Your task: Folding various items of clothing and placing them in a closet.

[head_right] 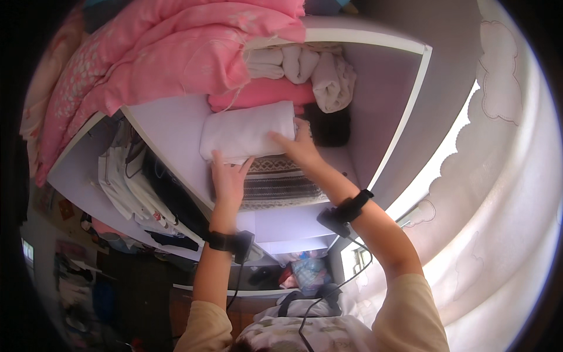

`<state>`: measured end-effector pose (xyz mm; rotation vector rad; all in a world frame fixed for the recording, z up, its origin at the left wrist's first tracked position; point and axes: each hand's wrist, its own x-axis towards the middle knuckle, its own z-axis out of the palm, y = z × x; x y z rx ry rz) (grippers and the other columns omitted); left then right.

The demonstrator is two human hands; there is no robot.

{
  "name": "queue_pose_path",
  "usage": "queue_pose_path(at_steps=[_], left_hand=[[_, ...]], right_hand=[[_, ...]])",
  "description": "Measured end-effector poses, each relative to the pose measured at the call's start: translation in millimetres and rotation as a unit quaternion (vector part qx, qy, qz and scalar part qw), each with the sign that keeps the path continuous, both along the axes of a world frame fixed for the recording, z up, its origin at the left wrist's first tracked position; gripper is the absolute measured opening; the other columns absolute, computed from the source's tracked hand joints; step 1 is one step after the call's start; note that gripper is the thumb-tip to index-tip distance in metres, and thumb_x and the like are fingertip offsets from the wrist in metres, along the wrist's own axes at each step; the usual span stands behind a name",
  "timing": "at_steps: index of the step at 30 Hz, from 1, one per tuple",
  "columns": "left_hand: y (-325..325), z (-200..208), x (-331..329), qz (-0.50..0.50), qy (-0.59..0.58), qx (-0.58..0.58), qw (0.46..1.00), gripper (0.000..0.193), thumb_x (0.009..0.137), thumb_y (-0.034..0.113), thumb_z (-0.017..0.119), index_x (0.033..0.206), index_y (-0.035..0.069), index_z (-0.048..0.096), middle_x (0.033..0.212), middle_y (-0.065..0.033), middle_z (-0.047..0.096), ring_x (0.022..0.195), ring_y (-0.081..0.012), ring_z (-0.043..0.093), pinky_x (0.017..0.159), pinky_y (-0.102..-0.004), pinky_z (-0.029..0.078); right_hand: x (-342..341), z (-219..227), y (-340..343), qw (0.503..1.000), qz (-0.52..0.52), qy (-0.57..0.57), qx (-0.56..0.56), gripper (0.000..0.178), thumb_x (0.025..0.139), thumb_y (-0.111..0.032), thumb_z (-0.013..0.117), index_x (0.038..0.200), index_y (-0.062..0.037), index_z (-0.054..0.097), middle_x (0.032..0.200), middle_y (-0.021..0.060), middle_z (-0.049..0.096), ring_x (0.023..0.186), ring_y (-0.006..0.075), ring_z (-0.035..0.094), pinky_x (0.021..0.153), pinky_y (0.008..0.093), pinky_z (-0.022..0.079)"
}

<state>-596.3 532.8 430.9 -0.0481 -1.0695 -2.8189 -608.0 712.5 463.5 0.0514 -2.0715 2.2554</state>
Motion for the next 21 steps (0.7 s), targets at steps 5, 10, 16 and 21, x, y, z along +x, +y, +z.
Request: queue_pose_path(at_steps=[5, 10, 16, 21], left_hand=[[0, 1, -3, 0.023, -0.020, -0.010, 1.000, 0.055, 0.098, 0.043, 0.038, 0.135, 0.005, 0.024, 0.136, -0.0159, 0.036, 0.126, -0.0363, 0.036, 0.107, -0.0579, 0.030], [-16, 3, -3, -0.046, -0.051, 0.047, 0.997, 0.061, 0.096, 0.047, 0.036, 0.140, 0.007, 0.023, 0.140, -0.0149, 0.033, 0.130, -0.0371, 0.031, 0.109, -0.0588, 0.024], [-12, 11, -8, -0.065, -0.061, 0.054, 0.995, 0.068, 0.090, 0.052, 0.044, 0.139, 0.007, 0.030, 0.139, -0.0144, 0.037, 0.129, -0.0361, 0.035, 0.107, -0.0561, 0.028], [-11, -10, -11, -0.043, 0.031, 0.005, 0.999, 0.059, 0.089, 0.038, 0.046, 0.136, 0.008, 0.030, 0.134, -0.0134, 0.041, 0.122, -0.0335, 0.044, 0.097, -0.0510, 0.041]], right_hand=[[-5, -18, -6, 0.993, -0.019, 0.090, 0.075, 0.086, 0.076, -0.028, 0.074, 0.136, 0.0047, 0.021, 0.121, 0.0184, 0.048, 0.111, 0.0225, 0.050, 0.092, 0.0306, 0.042], [-2, -16, -4, 0.996, 0.031, -0.007, -0.089, 0.086, 0.075, -0.031, 0.074, 0.135, 0.0054, 0.024, 0.119, 0.0192, 0.050, 0.106, 0.0218, 0.053, 0.089, 0.0314, 0.045], [6, 2, 5, 0.981, 0.087, -0.074, -0.159, 0.073, 0.073, -0.033, 0.074, 0.123, 0.0081, 0.041, 0.111, 0.0183, 0.055, 0.094, 0.0217, 0.058, 0.081, 0.0309, 0.048], [58, -21, -7, 0.993, -0.084, 0.017, -0.078, 0.054, 0.073, -0.028, 0.073, 0.107, 0.0088, 0.053, 0.095, 0.0151, 0.061, 0.084, 0.0192, 0.060, 0.074, 0.0302, 0.048]])
